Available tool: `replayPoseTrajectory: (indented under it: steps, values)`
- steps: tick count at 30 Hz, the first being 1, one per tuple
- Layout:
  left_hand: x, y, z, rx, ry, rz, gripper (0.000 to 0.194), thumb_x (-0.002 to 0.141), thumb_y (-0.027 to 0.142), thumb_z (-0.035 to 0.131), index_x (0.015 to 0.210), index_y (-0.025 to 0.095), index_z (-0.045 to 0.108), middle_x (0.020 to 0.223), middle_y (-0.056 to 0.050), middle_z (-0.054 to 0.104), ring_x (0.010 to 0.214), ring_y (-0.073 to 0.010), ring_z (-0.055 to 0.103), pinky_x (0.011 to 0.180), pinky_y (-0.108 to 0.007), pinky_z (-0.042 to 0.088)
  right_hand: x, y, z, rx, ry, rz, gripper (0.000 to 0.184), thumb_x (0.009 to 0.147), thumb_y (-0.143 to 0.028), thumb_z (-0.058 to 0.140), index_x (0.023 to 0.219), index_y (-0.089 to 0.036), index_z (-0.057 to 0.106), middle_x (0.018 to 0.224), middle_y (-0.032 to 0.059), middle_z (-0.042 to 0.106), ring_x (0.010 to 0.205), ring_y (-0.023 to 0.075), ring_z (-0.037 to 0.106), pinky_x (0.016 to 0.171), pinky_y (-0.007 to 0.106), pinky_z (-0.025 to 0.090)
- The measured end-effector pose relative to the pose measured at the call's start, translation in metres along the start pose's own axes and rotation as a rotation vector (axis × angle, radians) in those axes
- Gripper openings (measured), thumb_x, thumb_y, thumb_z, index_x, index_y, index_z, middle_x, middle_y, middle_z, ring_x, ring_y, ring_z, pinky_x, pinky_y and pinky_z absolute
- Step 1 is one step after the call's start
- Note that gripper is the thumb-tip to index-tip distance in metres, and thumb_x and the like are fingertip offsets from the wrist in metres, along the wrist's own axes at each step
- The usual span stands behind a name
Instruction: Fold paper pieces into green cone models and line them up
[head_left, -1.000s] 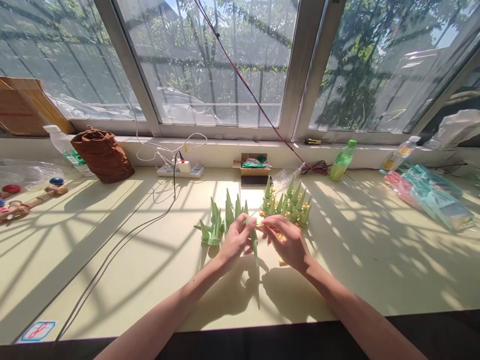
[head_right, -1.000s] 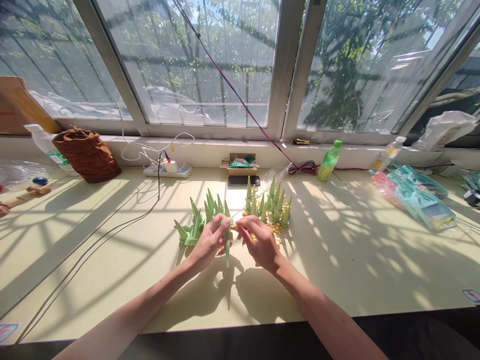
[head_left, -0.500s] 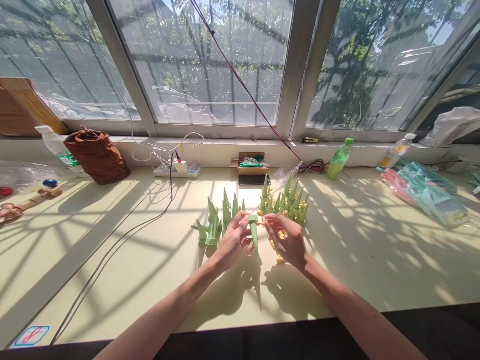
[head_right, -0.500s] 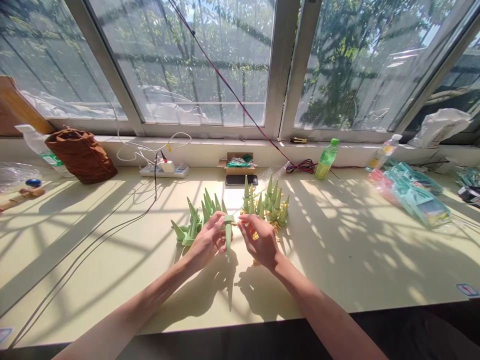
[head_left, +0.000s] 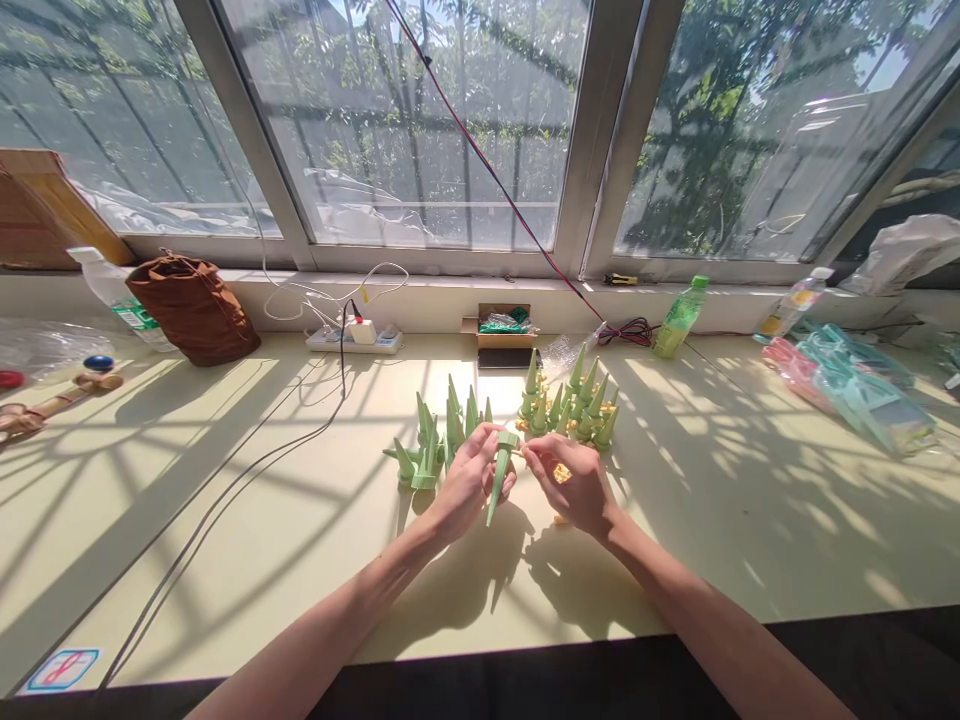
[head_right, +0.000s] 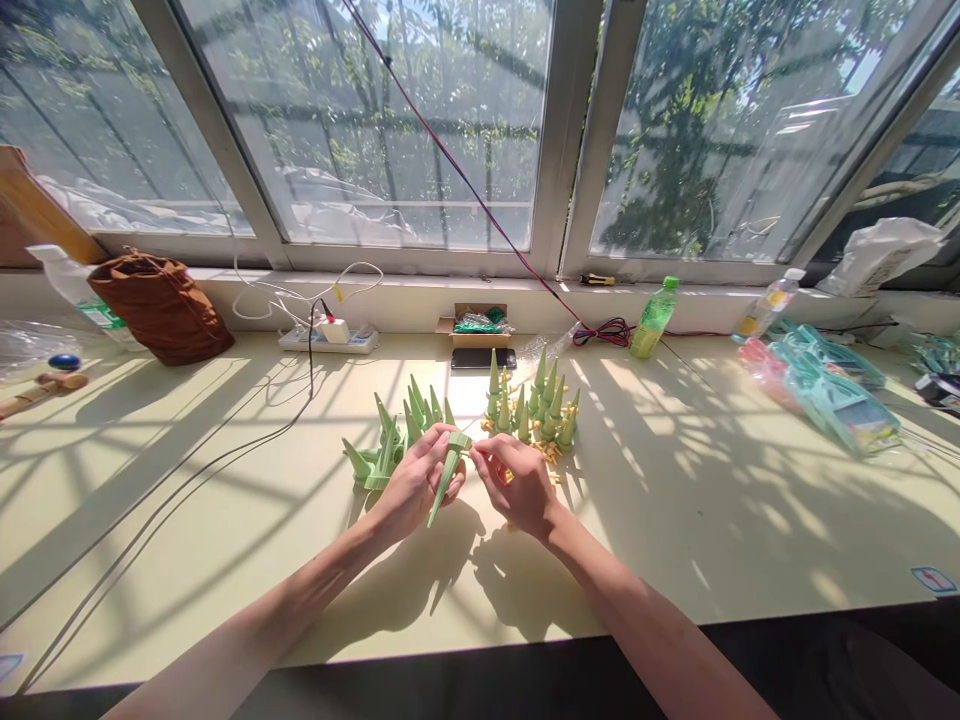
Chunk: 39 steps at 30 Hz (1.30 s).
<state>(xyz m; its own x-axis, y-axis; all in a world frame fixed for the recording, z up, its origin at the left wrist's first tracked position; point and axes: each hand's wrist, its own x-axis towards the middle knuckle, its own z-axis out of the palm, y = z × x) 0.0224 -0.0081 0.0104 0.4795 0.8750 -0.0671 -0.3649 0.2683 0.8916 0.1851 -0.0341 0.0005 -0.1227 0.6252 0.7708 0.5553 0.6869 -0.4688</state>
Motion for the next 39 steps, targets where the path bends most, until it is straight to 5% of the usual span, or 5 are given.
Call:
replayPoseTrajectory:
  steps: [8, 17, 25, 31, 39]
  values:
    - [0.002, -0.003, -0.002, 0.055, 0.019, 0.058, 0.035, 0.084, 0.051, 0.063, 0.095, 0.021, 0.050, 0.058, 0.006, 0.051, 0.042, -0.0071, 0.046, 0.037, -0.015, 0.035, 0.000, -0.001, -0.001, 0.023, -0.027, -0.001, 0.009, 0.091, -0.016, 0.055, 0.090, -0.017, 0.063, 0.078, 0.0052, 0.069, 0.057, 0.0116, 0.060, 0.055, 0.023, 0.050]
    - [0.002, -0.006, -0.006, 0.170, 0.091, 0.063, 0.037, 0.084, 0.056, 0.062, 0.098, 0.022, 0.051, 0.052, 0.010, 0.036, 0.035, -0.0030, 0.026, 0.030, -0.012, 0.019, 0.000, 0.002, 0.001, 0.038, -0.030, 0.010, 0.009, 0.092, -0.017, 0.054, 0.090, -0.018, 0.063, 0.081, 0.0061, 0.071, 0.057, 0.0115, 0.060, 0.054, 0.024, 0.051]
    - [0.000, -0.005, -0.004, 0.298, 0.049, 0.192, 0.035, 0.086, 0.053, 0.059, 0.098, 0.022, 0.050, 0.065, 0.007, 0.050, 0.033, -0.0032, 0.035, 0.027, -0.015, 0.031, -0.006, 0.012, 0.005, 0.109, -0.042, 0.059, 0.013, 0.094, -0.019, 0.051, 0.099, -0.019, 0.063, 0.086, 0.0069, 0.072, 0.068, 0.0142, 0.067, 0.058, 0.024, 0.054]
    - [-0.004, -0.005, -0.003, 0.387, 0.012, 0.276, 0.030, 0.090, 0.050, 0.055, 0.097, 0.021, 0.051, 0.065, 0.005, 0.050, 0.035, -0.0052, 0.043, 0.029, -0.015, 0.033, -0.008, 0.016, 0.006, 0.087, -0.069, 0.125, 0.016, 0.097, -0.024, 0.048, 0.095, -0.019, 0.062, 0.065, 0.0001, 0.063, 0.053, 0.0115, 0.059, 0.052, 0.022, 0.049]
    - [-0.003, -0.003, -0.001, 0.370, 0.022, 0.269, 0.031, 0.090, 0.050, 0.055, 0.096, 0.020, 0.051, 0.070, 0.003, 0.057, 0.035, -0.0058, 0.047, 0.028, -0.016, 0.033, -0.005, 0.011, 0.003, 0.096, -0.100, 0.186, 0.017, 0.098, -0.025, 0.046, 0.095, -0.018, 0.061, 0.063, -0.0010, 0.061, 0.050, 0.0106, 0.056, 0.051, 0.022, 0.048]
